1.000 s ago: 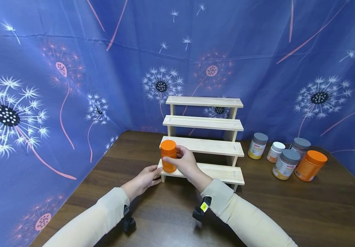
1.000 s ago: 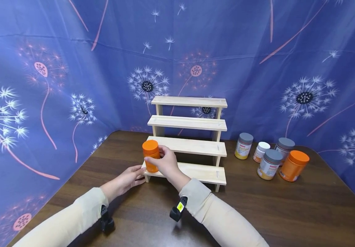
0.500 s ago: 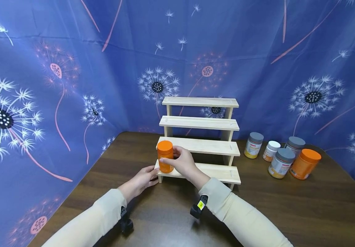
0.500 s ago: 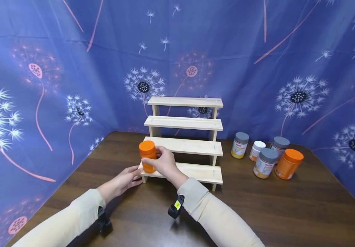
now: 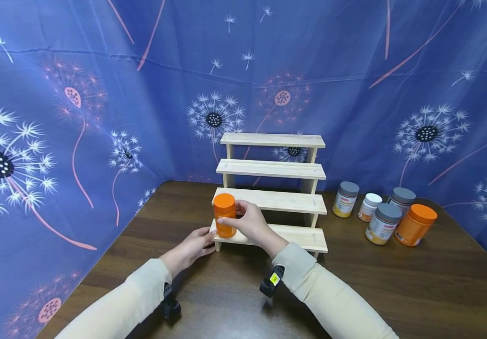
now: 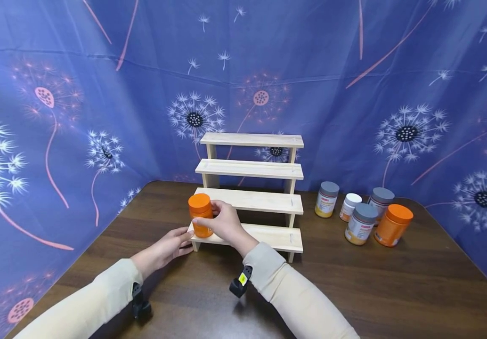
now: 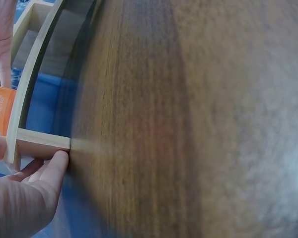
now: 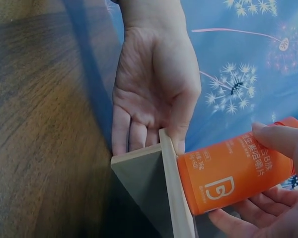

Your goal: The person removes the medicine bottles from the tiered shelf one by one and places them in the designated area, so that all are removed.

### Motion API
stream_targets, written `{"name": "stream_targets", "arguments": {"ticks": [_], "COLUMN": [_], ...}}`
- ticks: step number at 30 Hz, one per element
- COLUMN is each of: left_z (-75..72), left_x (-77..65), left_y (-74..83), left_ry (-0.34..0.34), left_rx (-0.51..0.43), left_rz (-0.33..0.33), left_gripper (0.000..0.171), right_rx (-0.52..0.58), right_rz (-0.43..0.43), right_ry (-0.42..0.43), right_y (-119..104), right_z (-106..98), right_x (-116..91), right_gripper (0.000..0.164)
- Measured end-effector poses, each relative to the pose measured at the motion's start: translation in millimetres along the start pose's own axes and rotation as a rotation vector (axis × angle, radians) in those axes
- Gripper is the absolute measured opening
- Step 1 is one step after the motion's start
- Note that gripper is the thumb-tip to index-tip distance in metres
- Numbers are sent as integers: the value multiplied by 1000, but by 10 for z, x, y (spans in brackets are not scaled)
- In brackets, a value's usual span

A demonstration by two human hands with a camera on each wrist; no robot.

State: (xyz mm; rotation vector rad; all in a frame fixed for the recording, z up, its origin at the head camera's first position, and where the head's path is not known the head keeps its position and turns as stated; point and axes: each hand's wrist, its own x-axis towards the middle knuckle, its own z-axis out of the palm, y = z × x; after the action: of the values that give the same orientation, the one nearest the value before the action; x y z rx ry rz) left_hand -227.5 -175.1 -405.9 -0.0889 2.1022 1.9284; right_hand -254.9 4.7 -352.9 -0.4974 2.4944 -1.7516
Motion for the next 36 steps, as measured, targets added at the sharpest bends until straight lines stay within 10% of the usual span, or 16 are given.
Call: {"name": "stream_targets", "arguments": {"ticks": [36], "left_z": [44], "left_x": [-2], "left_y": [-39], "left_ry": [28], "left_rx": [-28], "left_rz": [43], "left_gripper": [45], "right_rx": [12], "right_rz": [72], "right_ry": [-5], "right_y": [29], "right_z": [-487], "right_x": [-367], "right_gripper": [57]}}
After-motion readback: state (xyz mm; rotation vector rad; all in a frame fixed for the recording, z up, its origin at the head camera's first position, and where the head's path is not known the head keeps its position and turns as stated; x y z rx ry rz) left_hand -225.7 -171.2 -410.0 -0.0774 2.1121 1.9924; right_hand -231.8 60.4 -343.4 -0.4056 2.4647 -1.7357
